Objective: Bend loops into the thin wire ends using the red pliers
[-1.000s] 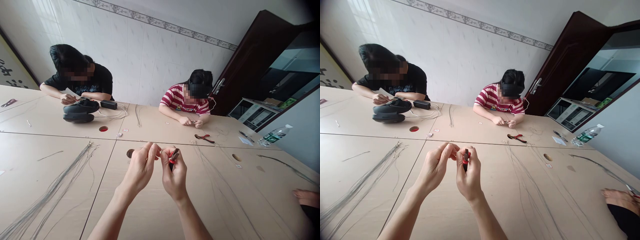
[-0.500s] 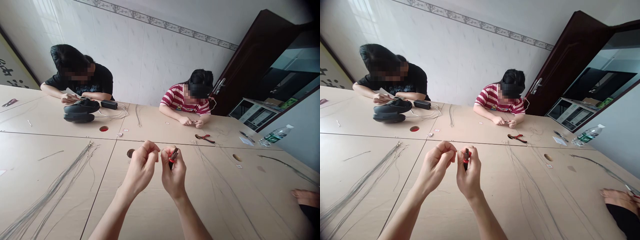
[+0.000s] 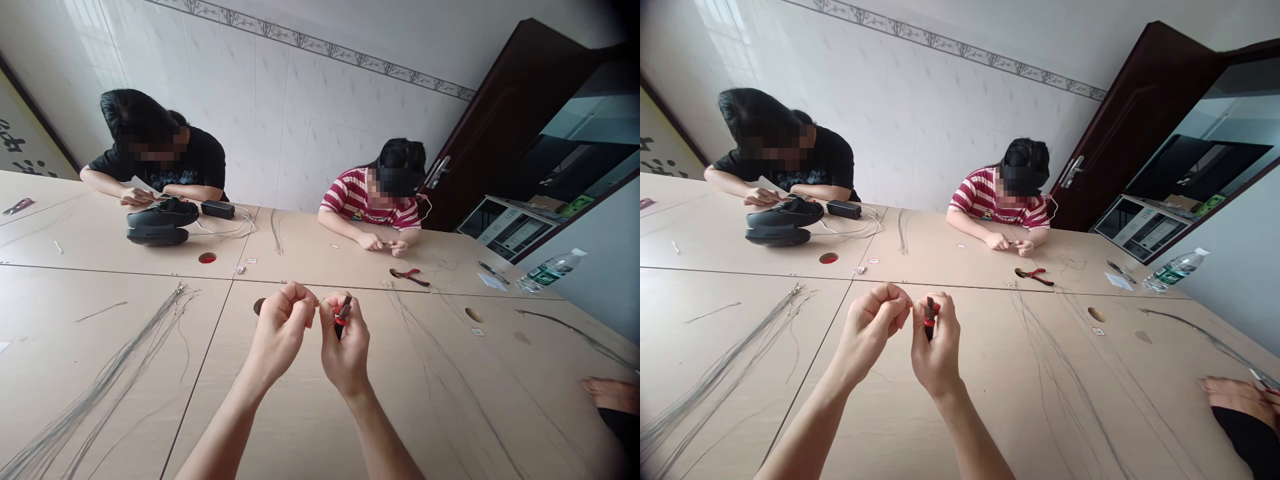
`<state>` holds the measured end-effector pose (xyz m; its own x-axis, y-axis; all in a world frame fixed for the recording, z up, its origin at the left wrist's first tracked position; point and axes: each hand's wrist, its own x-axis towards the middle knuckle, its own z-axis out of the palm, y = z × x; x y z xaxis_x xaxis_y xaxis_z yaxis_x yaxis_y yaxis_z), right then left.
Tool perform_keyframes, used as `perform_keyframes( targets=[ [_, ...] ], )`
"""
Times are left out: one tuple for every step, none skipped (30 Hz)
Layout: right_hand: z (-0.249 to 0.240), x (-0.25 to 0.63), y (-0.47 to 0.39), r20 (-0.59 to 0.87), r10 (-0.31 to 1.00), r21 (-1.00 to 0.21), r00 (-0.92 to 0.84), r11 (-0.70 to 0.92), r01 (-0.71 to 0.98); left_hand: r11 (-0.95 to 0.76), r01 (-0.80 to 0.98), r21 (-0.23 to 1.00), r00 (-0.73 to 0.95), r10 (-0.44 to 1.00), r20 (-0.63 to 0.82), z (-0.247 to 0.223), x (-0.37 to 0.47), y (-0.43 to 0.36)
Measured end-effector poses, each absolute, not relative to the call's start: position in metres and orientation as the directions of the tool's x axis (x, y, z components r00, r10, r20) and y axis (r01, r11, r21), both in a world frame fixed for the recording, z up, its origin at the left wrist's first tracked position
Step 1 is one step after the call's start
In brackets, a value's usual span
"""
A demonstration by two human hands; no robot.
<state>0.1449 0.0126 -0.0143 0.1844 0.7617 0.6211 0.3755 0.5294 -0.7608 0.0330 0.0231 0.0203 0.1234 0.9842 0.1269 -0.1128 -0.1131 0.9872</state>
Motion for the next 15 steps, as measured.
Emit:
perform_keyframes(
  targets=[
    [-0.0146, 0.1449, 0.0129, 0.622, 0.761, -0.759, 0.183, 0.530, 0.378, -0.112, -0.110, 0.988, 0.122, 0.985, 0.125, 0.0196, 0.0330, 0.0237],
    [-0.0149, 0.1450, 0.0130, 0.622, 0.761, -0.758, 0.183, 0.529, 0.381, -0.111, -0.105, 0.988, 0.121, 0.985, 0.123, 0.0190, 0.0331, 0.0244],
    [-0.0153, 0.1451, 0.0131, 0.622, 0.762, -0.758, 0.182, 0.527, 0.383, -0.111, -0.099, 0.989, 0.121, 0.985, 0.123, 0.0185, 0.0332, 0.0250],
    [-0.0157, 0.1452, 0.0132, 0.620, 0.764, -0.760, 0.180, 0.526, 0.383, -0.113, -0.092, 0.989, 0.120, 0.985, 0.124, 0.0181, 0.0333, 0.0256],
    [-0.0160, 0.1454, 0.0134, 0.618, 0.766, -0.761, 0.178, 0.525, 0.380, -0.117, -0.086, 0.989, 0.120, 0.985, 0.127, 0.0180, 0.0334, 0.0262],
    [-0.0163, 0.1456, 0.0135, 0.615, 0.769, -0.764, 0.176, 0.525, 0.376, -0.121, -0.080, 0.989, 0.119, 0.984, 0.130, 0.0181, 0.0335, 0.0266],
    [-0.0165, 0.1457, 0.0137, 0.612, 0.772, -0.767, 0.174, 0.524, 0.371, -0.126, -0.075, 0.989, 0.117, 0.984, 0.134, 0.0184, 0.0336, 0.0268],
    [-0.0166, 0.1458, 0.0138, 0.609, 0.774, -0.769, 0.173, 0.522, 0.368, -0.129, -0.070, 0.989, 0.117, 0.984, 0.137, 0.0189, 0.0336, 0.0270],
    [-0.0166, 0.1458, 0.0139, 0.608, 0.775, -0.770, 0.172, 0.523, 0.365, -0.131, -0.068, 0.989, 0.115, 0.984, 0.139, 0.0195, 0.0335, 0.0269],
    [-0.0165, 0.1457, 0.0139, 0.607, 0.776, -0.771, 0.171, 0.523, 0.364, -0.132, -0.067, 0.989, 0.114, 0.984, 0.139, 0.0201, 0.0334, 0.0267],
    [-0.0165, 0.1456, 0.0139, 0.607, 0.776, -0.771, 0.171, 0.523, 0.363, -0.132, -0.067, 0.989, 0.113, 0.984, 0.139, 0.0206, 0.0332, 0.0265],
    [-0.0166, 0.1455, 0.0138, 0.608, 0.775, -0.771, 0.171, 0.524, 0.362, -0.133, -0.068, 0.989, 0.113, 0.984, 0.140, 0.0209, 0.0330, 0.0262],
    [-0.0167, 0.1455, 0.0136, 0.609, 0.774, -0.769, 0.171, 0.526, 0.363, -0.133, -0.068, 0.989, 0.112, 0.984, 0.140, 0.0211, 0.0327, 0.0260],
    [-0.0169, 0.1455, 0.0135, 0.610, 0.774, -0.769, 0.172, 0.525, 0.363, -0.132, -0.067, 0.989, 0.113, 0.984, 0.139, 0.0211, 0.0324, 0.0258],
    [-0.0172, 0.1456, 0.0133, 0.608, 0.775, -0.770, 0.171, 0.524, 0.364, -0.131, -0.063, 0.989, 0.112, 0.984, 0.137, 0.0210, 0.0320, 0.0258]
  ],
)
